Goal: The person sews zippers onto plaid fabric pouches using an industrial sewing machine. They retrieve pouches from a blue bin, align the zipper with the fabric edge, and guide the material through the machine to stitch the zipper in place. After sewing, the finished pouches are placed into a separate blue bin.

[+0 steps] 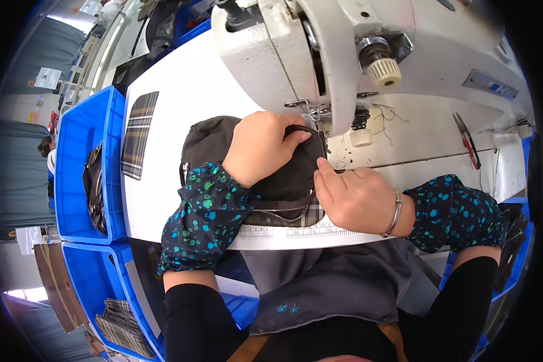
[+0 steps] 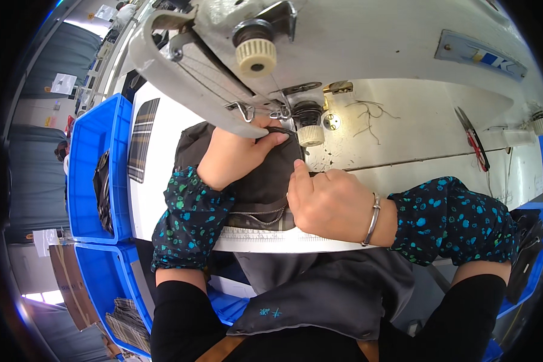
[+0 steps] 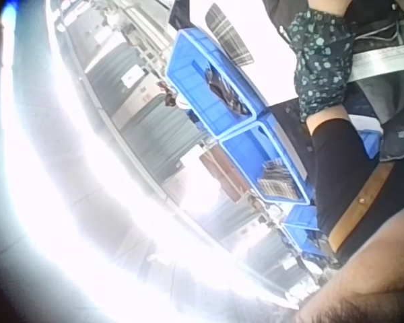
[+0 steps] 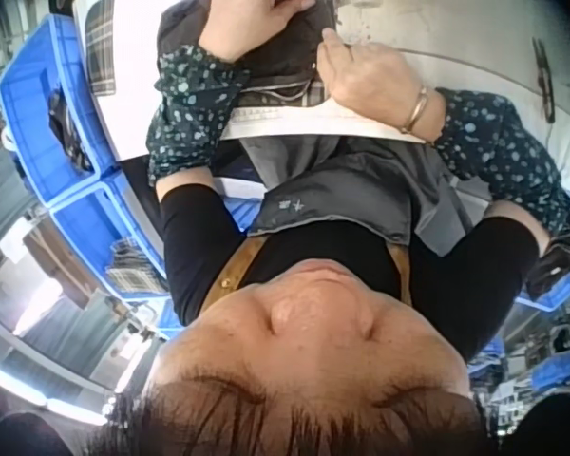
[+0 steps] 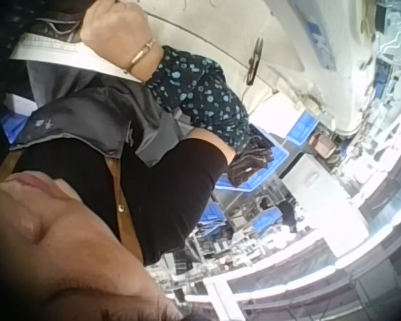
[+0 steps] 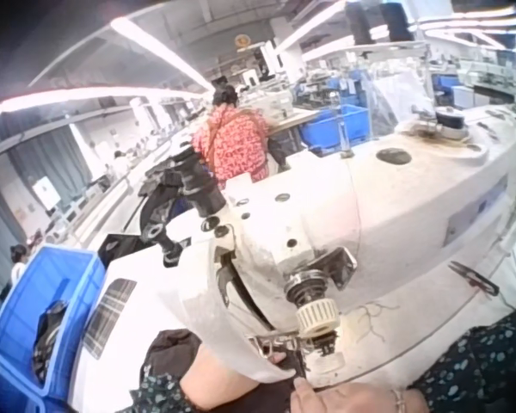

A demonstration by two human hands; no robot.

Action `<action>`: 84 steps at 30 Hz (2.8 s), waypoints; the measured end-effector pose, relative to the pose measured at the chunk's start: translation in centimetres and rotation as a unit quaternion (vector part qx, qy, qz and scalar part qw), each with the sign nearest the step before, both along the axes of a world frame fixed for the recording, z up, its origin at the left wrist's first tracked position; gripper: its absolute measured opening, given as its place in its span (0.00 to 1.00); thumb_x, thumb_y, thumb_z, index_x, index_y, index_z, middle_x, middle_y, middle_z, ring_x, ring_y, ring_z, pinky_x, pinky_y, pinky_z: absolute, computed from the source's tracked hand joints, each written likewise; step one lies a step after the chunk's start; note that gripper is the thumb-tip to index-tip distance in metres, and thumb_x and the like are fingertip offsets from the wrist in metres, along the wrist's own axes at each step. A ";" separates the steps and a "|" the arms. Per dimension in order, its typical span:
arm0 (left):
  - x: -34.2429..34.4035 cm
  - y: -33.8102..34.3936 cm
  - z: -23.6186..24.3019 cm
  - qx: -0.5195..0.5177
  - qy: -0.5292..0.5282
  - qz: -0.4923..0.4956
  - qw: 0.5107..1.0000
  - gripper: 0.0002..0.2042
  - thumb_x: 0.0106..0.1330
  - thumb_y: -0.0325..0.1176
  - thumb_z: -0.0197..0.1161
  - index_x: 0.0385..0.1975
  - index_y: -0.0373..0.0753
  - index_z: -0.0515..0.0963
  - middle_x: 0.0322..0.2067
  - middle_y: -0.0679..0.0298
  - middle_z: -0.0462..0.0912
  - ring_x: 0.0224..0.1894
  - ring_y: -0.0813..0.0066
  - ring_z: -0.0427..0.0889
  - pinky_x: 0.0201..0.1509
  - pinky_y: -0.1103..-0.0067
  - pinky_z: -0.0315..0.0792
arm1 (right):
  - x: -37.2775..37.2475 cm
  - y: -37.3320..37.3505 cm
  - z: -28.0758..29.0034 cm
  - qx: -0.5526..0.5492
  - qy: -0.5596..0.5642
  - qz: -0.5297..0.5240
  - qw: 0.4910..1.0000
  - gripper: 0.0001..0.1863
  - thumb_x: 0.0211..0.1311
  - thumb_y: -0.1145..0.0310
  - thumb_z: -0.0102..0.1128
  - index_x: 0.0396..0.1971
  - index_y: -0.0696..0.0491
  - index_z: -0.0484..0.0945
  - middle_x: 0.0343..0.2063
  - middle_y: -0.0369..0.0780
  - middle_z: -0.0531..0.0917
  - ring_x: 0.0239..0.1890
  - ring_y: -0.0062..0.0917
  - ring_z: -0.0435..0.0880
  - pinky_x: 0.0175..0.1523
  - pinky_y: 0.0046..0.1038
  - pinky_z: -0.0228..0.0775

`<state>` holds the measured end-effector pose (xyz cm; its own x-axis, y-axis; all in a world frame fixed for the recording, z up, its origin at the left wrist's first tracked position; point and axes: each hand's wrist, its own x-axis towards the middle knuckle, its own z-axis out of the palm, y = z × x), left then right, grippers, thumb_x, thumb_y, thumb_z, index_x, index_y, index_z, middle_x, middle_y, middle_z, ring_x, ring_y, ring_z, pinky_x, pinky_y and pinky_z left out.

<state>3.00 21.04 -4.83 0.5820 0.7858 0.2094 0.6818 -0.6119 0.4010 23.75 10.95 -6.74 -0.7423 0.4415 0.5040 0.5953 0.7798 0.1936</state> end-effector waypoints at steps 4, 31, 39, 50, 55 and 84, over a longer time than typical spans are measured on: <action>0.3 -0.2 0.5 -0.001 0.029 0.026 0.999 0.11 0.62 0.42 0.71 0.37 0.43 0.89 0.21 0.52 0.83 0.28 0.49 0.85 0.34 0.62 0.77 | 0.0 -0.2 0.2 -0.005 -0.003 -0.021 1.000 0.13 0.51 0.72 0.64 0.33 0.65 0.85 0.39 0.62 0.87 0.16 0.20 0.80 0.21 0.21 0.71; 1.5 -1.8 0.8 -0.013 0.018 0.113 0.993 0.12 0.61 0.42 0.72 0.31 0.39 0.88 0.25 0.53 0.86 0.31 0.50 0.86 0.37 0.63 0.77 | 0.0 -0.4 0.1 -0.014 0.001 -0.021 1.000 0.14 0.55 0.72 0.64 0.36 0.67 0.85 0.39 0.63 0.87 0.15 0.19 0.79 0.19 0.22 0.68; 1.4 -2.0 0.1 -0.011 0.010 0.117 0.993 0.11 0.62 0.41 0.72 0.33 0.39 0.87 0.33 0.55 0.88 0.41 0.54 0.85 0.46 0.62 0.73 | 0.0 -0.7 -0.1 -0.037 -0.025 -0.043 0.998 0.17 0.53 0.71 0.63 0.41 0.64 0.85 0.46 0.58 0.86 0.16 0.18 0.78 0.22 0.21 0.70; 1.3 0.3 -1.3 -0.006 0.006 0.089 0.996 0.09 0.62 0.39 0.71 0.38 0.43 0.89 0.32 0.57 0.88 0.40 0.53 0.85 0.44 0.61 0.70 | 0.0 0.7 -0.4 -0.015 -0.009 -0.050 0.999 0.13 0.55 0.72 0.64 0.37 0.65 0.86 0.41 0.60 0.88 0.12 0.21 0.78 0.18 0.23 0.68; 1.2 1.7 -2.5 0.038 -0.012 0.064 0.997 0.09 0.61 0.38 0.72 0.38 0.44 0.87 0.31 0.58 0.88 0.38 0.52 0.85 0.44 0.60 0.69 | 0.0 1.2 -0.5 -0.030 0.006 -0.048 0.998 0.14 0.55 0.71 0.64 0.38 0.65 0.86 0.42 0.59 0.88 0.12 0.21 0.78 0.18 0.24 0.69; -0.4 -7.7 2.5 0.063 0.120 -0.066 0.989 0.21 0.60 0.33 0.71 0.54 0.40 0.80 0.27 0.67 0.83 0.31 0.65 0.84 0.48 0.69 0.74 | 0.4 -0.9 0.3 -0.015 -0.028 -0.049 0.998 0.14 0.51 0.70 0.63 0.35 0.62 0.86 0.43 0.54 0.88 0.18 0.19 0.78 0.23 0.22 0.66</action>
